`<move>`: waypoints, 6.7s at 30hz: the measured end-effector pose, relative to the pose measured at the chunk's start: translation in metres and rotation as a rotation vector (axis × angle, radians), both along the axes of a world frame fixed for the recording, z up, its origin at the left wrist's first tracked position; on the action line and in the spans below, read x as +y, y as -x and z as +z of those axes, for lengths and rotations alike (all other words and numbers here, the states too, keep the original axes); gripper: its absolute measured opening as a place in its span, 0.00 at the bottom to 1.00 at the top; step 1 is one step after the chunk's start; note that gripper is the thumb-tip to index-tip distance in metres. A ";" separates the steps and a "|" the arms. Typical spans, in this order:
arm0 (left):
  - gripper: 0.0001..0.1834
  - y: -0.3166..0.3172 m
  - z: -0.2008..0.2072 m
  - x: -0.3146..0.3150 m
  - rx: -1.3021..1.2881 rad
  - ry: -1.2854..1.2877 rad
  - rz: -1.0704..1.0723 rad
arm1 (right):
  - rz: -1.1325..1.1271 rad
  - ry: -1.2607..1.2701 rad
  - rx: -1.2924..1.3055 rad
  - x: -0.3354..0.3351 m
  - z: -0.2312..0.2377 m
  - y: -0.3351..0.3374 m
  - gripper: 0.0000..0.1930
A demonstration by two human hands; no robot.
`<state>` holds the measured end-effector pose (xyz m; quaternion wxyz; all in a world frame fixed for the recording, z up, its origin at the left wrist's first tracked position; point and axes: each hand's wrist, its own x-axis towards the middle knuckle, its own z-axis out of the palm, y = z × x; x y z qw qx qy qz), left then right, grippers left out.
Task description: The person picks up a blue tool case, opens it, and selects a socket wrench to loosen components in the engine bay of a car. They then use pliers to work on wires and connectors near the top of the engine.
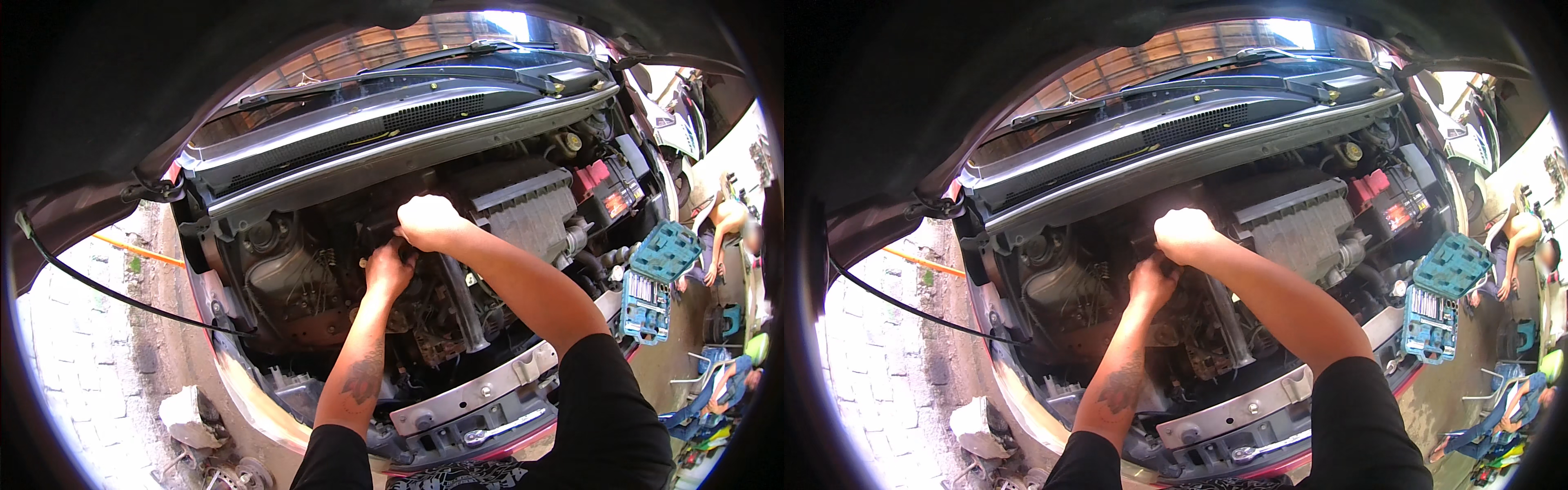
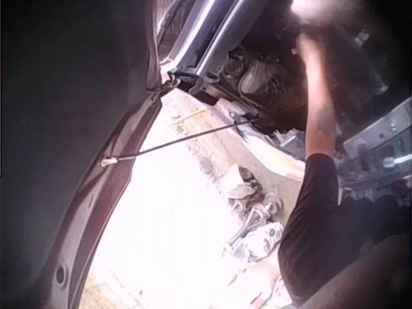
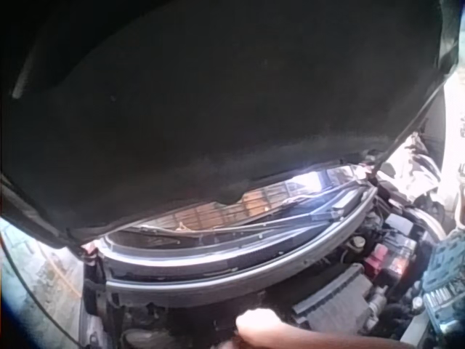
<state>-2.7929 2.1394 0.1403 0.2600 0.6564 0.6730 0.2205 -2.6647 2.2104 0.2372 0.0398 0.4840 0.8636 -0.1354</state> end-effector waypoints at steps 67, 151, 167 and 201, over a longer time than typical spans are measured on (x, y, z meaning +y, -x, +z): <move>0.36 0.218 0.038 -0.280 0.664 -0.543 0.872 | -0.130 -0.360 1.110 0.064 0.080 -0.091 0.11; 0.29 0.179 0.062 -0.224 0.312 -0.577 0.447 | -0.471 -0.008 0.815 -0.190 -0.100 0.037 0.28; 0.37 0.224 -0.031 -0.381 0.483 -0.495 0.719 | -0.355 -0.304 0.898 -0.312 -0.001 -0.006 0.33; 0.36 -0.274 0.018 -0.424 -0.008 -0.340 -0.677 | -2.616 -0.031 1.019 -0.862 -0.269 -0.458 0.27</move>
